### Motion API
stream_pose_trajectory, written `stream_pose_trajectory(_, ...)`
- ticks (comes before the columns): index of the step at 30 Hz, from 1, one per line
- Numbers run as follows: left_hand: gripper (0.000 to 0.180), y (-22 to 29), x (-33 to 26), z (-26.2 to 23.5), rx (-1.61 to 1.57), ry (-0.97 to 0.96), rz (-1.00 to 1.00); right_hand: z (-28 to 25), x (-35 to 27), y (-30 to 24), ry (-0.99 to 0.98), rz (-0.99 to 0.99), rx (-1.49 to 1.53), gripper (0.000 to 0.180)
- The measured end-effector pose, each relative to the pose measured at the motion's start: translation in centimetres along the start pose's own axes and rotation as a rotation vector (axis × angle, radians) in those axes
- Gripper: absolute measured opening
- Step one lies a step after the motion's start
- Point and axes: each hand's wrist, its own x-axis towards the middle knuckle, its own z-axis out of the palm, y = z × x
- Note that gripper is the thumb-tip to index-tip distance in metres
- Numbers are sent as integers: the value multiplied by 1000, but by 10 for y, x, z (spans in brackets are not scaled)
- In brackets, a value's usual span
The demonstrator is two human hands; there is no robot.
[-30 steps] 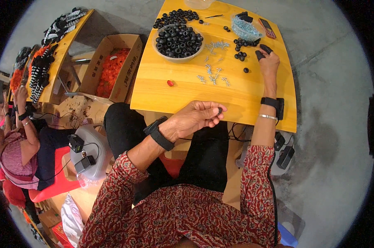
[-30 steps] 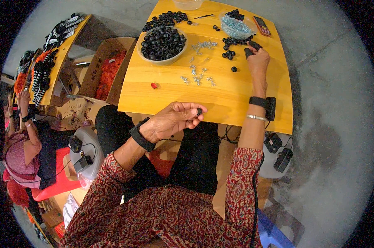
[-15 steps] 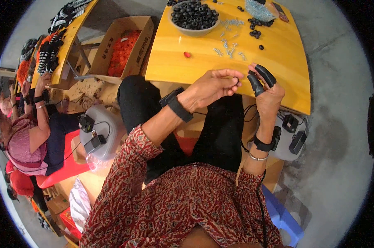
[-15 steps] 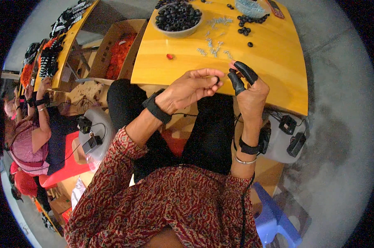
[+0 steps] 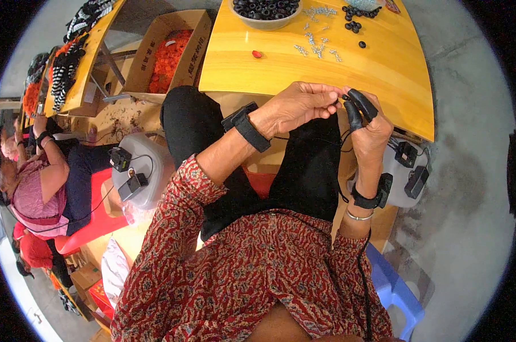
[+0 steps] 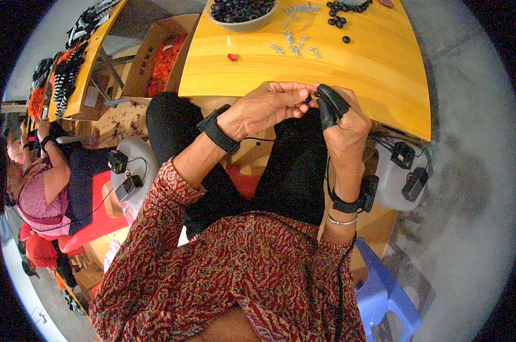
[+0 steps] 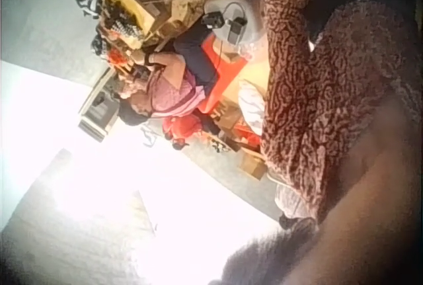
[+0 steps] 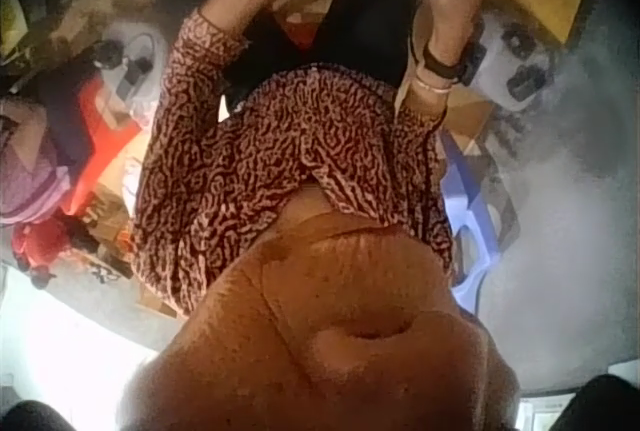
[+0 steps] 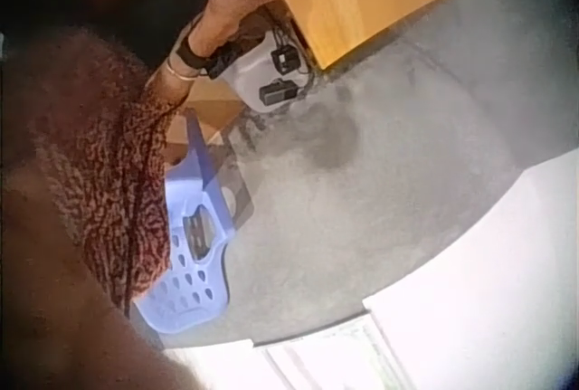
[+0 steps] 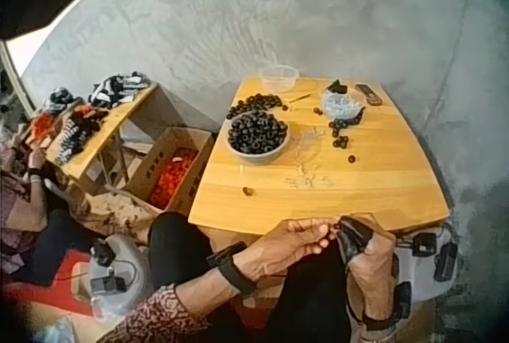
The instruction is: The person puts finger guards on their fingers and assembles small black parts by hand.
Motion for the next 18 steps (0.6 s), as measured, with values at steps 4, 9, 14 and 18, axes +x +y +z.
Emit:
stream_pose_trajectory(4,25,-2,0,1,-4,-10,0,1,-4,4,0,6,16,27)
stream_pose_trajectory(9,21,-4,0,-1,29,47,-25,2,-4,6,-33,-107,-58,29)
stream_pose_trajectory(14,22,-6,-2,-2,-5,28,5,2,-5,0,14,-7,-73,28)
stream_pose_trajectory(18,24,-4,-3,1,-12,21,-19,-1,-7,5,18,6,-27,24)
